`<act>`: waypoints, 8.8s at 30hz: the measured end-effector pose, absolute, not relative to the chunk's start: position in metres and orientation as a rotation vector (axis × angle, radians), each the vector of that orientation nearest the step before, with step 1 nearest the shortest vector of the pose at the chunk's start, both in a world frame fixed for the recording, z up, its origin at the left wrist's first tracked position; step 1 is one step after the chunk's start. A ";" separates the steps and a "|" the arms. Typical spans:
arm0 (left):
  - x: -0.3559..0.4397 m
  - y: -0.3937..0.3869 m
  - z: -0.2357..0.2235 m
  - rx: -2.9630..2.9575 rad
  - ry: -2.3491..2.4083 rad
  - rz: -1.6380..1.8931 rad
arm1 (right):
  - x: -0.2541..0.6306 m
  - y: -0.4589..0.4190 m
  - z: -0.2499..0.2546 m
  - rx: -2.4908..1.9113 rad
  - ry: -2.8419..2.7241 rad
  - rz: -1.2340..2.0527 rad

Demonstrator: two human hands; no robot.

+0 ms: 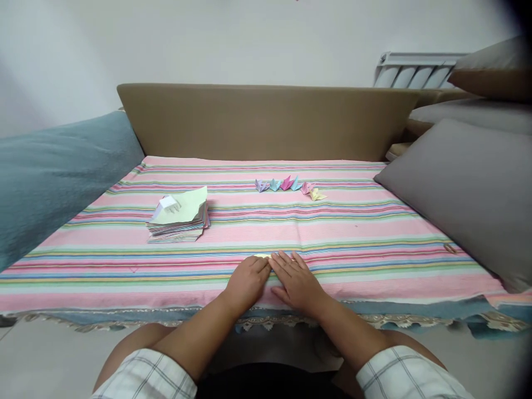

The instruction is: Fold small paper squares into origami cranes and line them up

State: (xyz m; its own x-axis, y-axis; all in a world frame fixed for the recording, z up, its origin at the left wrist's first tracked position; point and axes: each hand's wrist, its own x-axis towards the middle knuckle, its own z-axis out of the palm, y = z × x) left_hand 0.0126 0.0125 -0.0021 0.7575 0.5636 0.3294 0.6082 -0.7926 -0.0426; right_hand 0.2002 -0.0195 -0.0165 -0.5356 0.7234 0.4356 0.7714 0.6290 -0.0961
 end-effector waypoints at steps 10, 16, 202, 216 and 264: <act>-0.003 0.003 -0.004 -2.773 -0.938 -0.533 | 0.204 -0.019 -0.021 -1.255 -2.508 -0.047; -0.005 0.002 -0.003 -2.731 -1.095 -0.639 | 0.201 -0.017 -0.021 -1.280 -2.454 0.014; 0.049 0.015 0.037 -3.033 -2.288 -2.133 | 0.217 -0.003 0.008 -1.051 -1.217 1.332; 0.057 0.005 0.030 -2.699 -2.588 -2.757 | 0.200 0.003 0.016 -1.054 -1.177 1.327; 0.056 0.005 0.024 -2.582 -2.709 -2.645 | 0.190 0.002 0.017 -1.054 -1.060 1.262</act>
State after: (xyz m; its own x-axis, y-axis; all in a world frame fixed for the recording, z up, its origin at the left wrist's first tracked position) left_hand 0.0564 0.0048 0.0238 0.2294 0.9484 -0.2189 -0.1963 0.2653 0.9440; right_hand 0.1895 0.0021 0.0168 0.0231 0.9995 0.0237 -0.1960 0.0278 -0.9802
